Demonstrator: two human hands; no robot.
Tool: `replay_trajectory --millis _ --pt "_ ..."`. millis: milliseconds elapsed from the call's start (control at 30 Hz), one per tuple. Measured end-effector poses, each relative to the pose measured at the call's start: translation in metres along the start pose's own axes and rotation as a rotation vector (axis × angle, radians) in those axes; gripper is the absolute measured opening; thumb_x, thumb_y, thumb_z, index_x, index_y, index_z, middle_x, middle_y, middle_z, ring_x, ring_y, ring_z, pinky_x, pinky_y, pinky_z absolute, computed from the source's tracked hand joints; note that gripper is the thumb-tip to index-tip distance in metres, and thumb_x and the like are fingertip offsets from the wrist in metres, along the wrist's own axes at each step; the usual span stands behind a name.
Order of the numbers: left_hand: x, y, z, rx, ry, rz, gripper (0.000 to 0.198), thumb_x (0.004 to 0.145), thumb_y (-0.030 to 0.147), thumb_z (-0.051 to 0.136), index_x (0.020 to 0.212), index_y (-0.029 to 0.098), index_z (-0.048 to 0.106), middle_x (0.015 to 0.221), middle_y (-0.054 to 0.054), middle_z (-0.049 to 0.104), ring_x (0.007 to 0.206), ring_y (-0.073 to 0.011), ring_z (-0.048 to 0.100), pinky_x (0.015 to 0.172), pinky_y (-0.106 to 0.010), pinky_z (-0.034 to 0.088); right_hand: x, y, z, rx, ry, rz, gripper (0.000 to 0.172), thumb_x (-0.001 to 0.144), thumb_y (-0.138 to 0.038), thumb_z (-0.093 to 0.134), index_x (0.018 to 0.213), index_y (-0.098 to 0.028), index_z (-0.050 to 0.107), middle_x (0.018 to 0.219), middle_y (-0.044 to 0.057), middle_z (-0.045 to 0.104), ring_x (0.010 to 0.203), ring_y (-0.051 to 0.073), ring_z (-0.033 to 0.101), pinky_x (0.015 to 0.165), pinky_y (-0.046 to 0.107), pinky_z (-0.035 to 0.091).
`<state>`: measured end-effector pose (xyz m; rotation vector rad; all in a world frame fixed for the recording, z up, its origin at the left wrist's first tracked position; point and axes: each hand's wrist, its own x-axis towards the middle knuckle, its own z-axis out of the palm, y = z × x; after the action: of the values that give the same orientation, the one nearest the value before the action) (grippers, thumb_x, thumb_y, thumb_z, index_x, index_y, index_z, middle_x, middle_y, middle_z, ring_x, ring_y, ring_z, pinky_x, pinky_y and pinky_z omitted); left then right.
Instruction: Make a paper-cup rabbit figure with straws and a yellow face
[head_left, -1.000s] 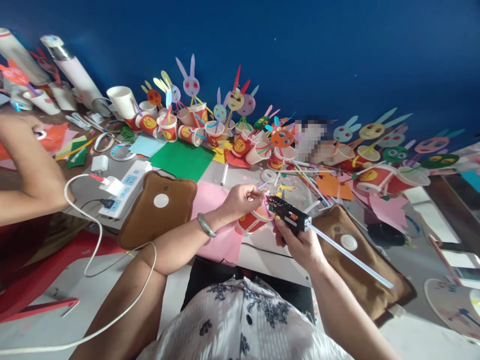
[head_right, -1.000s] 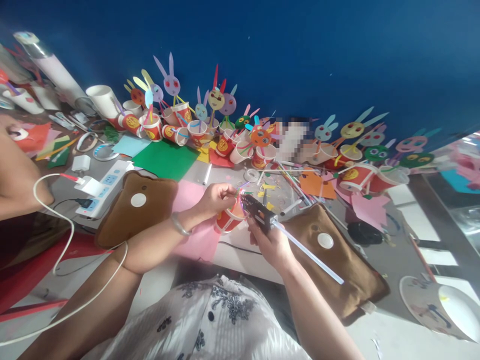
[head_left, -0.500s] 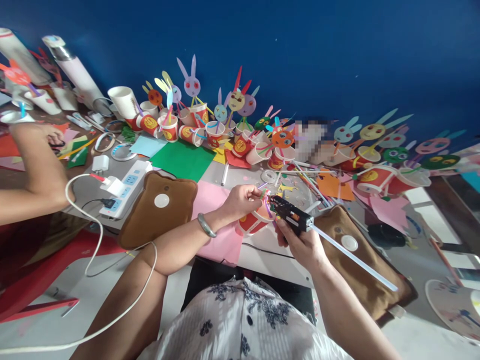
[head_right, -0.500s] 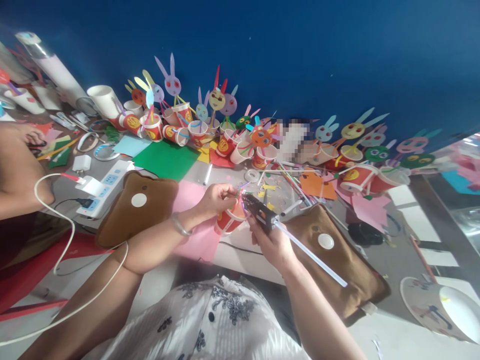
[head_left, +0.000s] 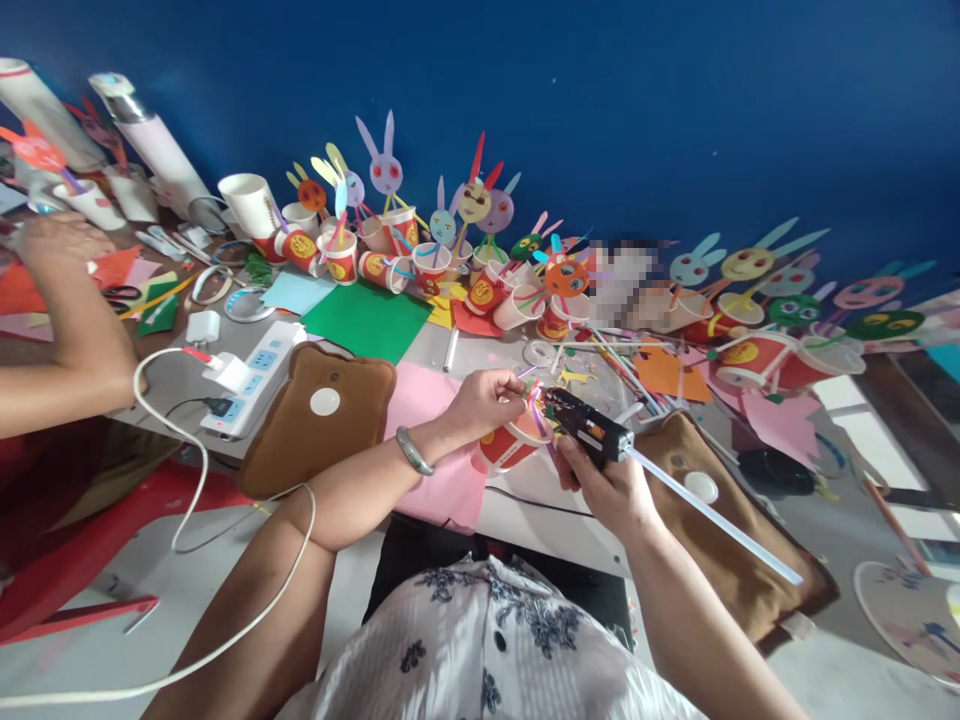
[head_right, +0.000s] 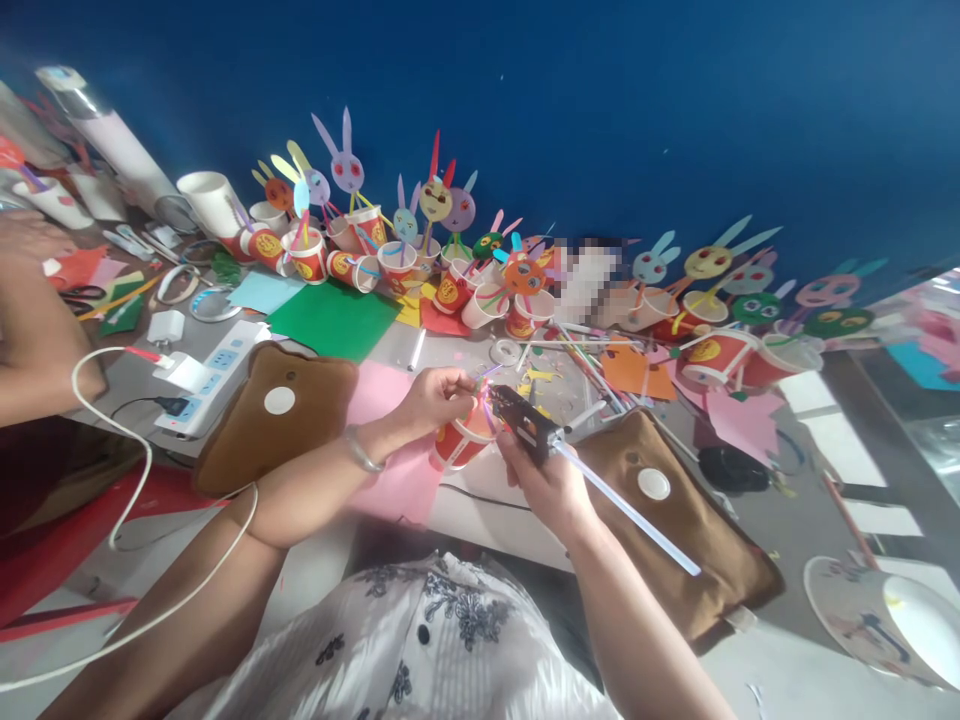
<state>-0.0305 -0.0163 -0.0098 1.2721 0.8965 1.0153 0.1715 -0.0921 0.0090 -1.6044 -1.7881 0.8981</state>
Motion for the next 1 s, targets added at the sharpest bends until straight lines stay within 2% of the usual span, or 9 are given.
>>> replay_trajectory --millis 167,467,1000 --pt "-0.001 0.003 0.001 -0.024 -0.005 -0.026 0.010 0.071 0.011 0.062 0.079 0.010 0.068 0.075 -0.003 0.071 0.066 -0.0125 0.063 0.063 -0.021 0.046 0.003 -0.006 -0.002 -0.017 -0.018 -0.024 0.058 0.098 -0.065 0.046 0.062 -0.021 0.056 0.051 0.002 0.056 0.050 0.013 0.052 0.051 0.027 0.043" --pt "-0.003 0.010 0.002 -0.023 0.007 -0.048 0.008 0.068 0.009 0.060 0.072 0.012 0.066 0.063 0.003 0.064 0.059 -0.0094 0.056 0.059 -0.020 0.040 0.002 -0.005 -0.003 -0.029 -0.021 0.006 0.058 0.097 -0.067 0.047 0.062 -0.021 0.056 0.050 0.002 0.057 0.049 0.014 0.053 0.049 0.027 0.043" --pt "-0.002 0.007 0.000 0.023 -0.016 -0.019 0.011 0.070 0.012 0.060 0.077 0.012 0.068 0.071 0.000 0.068 0.064 -0.0099 0.058 0.063 -0.020 0.042 0.002 -0.011 -0.004 -0.033 -0.021 0.017 0.060 0.095 -0.069 0.047 0.062 -0.021 0.057 0.050 0.002 0.057 0.047 0.014 0.052 0.050 0.028 0.043"
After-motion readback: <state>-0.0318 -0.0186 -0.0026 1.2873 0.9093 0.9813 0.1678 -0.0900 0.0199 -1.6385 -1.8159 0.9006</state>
